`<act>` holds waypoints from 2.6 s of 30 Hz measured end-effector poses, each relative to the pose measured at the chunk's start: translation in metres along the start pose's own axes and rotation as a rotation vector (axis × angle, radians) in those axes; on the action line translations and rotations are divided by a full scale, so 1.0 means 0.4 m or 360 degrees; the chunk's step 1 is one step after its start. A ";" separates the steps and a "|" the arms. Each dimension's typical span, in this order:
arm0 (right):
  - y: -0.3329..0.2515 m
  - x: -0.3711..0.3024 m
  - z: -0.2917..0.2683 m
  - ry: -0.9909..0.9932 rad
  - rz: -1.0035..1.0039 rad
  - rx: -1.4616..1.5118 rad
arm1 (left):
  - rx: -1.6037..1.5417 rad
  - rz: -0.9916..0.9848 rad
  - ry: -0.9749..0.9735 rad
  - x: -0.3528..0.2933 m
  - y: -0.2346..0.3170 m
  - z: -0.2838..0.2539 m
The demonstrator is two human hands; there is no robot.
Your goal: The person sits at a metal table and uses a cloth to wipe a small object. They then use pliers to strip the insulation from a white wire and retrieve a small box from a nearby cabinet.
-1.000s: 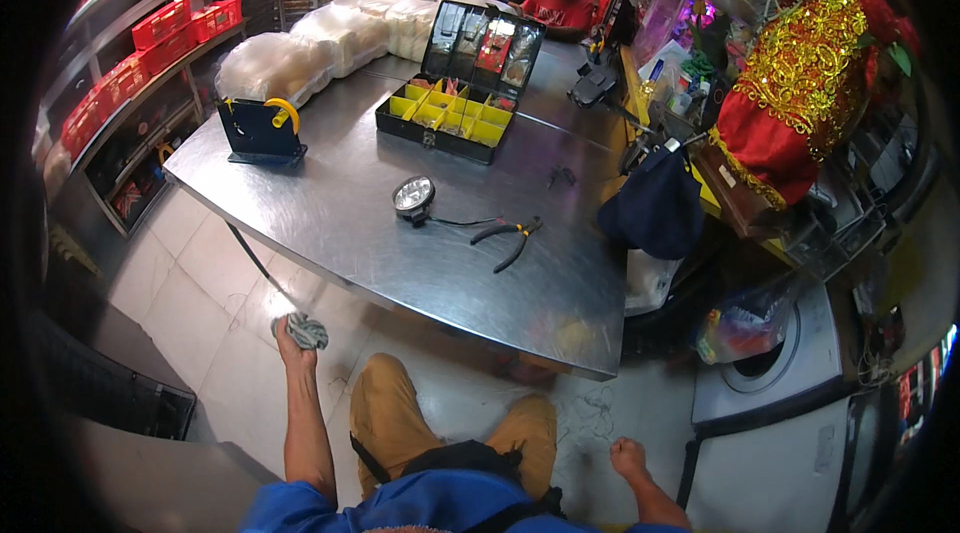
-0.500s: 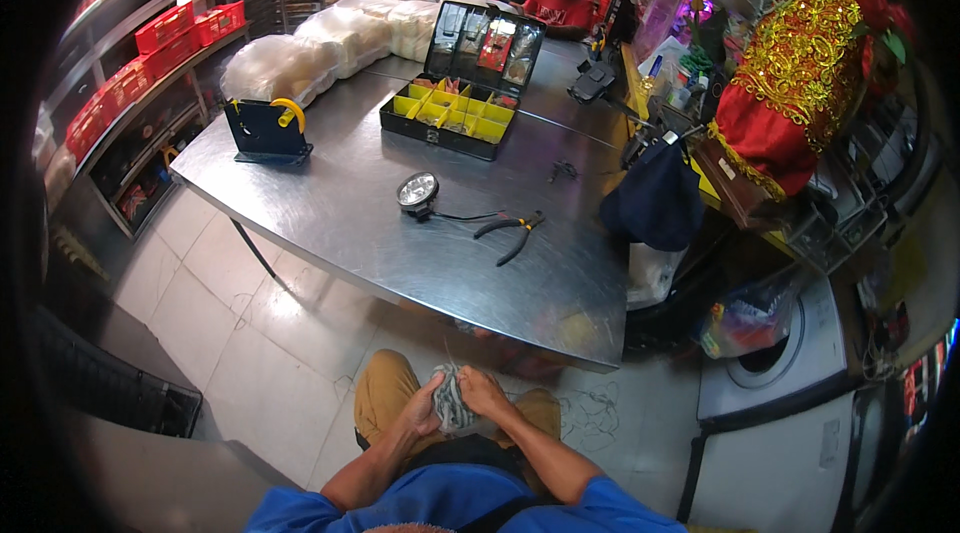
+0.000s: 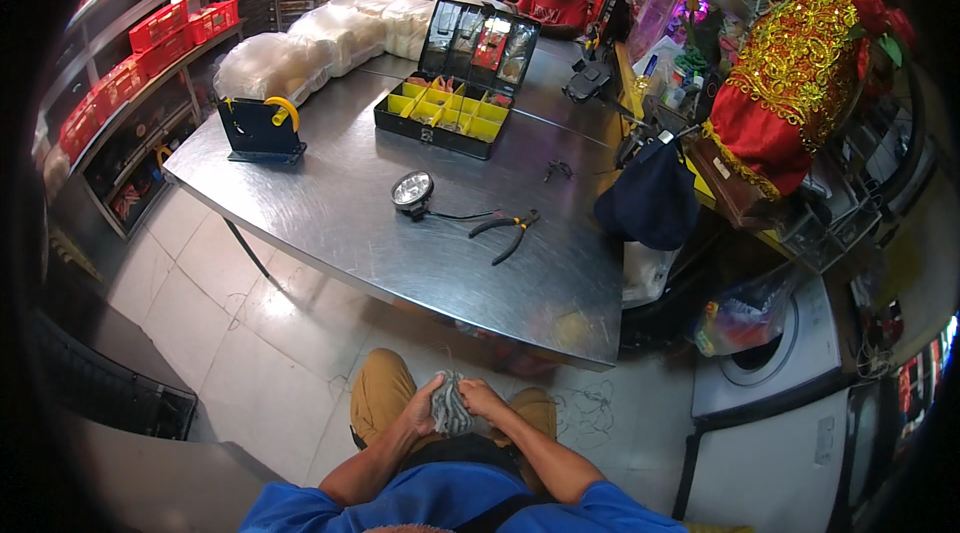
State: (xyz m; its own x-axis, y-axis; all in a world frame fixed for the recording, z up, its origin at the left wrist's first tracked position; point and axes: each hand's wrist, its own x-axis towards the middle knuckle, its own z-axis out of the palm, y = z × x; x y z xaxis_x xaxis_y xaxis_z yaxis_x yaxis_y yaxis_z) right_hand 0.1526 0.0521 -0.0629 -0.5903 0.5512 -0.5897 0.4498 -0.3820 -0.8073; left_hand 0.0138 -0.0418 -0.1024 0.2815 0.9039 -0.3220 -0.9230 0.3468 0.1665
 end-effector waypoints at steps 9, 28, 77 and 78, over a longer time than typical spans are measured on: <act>0.083 0.043 0.048 0.0430 -0.0305 -0.0590 | 0.0420 0.0545 0.0518 0.017 -0.022 0.021; 0.010 0.020 0.046 0.0429 -0.0473 -0.1117 | 0.0166 0.0349 0.0301 0.024 -0.006 -0.022; 0.206 -0.330 -0.507 0.0716 -0.0178 -0.1904 | 0.0294 0.0414 0.0895 -0.155 0.122 0.129; 0.223 -0.352 -0.536 0.0765 -0.0170 -0.1884 | 0.0318 0.0451 0.0891 -0.168 0.138 0.120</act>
State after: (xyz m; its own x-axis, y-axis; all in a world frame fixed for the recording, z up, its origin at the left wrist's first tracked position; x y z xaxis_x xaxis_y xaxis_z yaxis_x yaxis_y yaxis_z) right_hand 0.4195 0.0996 -0.0470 -0.4714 0.8439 -0.2560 0.8805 0.4337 -0.1916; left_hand -0.0436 -0.0713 -0.0268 -0.1941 0.7191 -0.6673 -0.8597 0.2030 0.4688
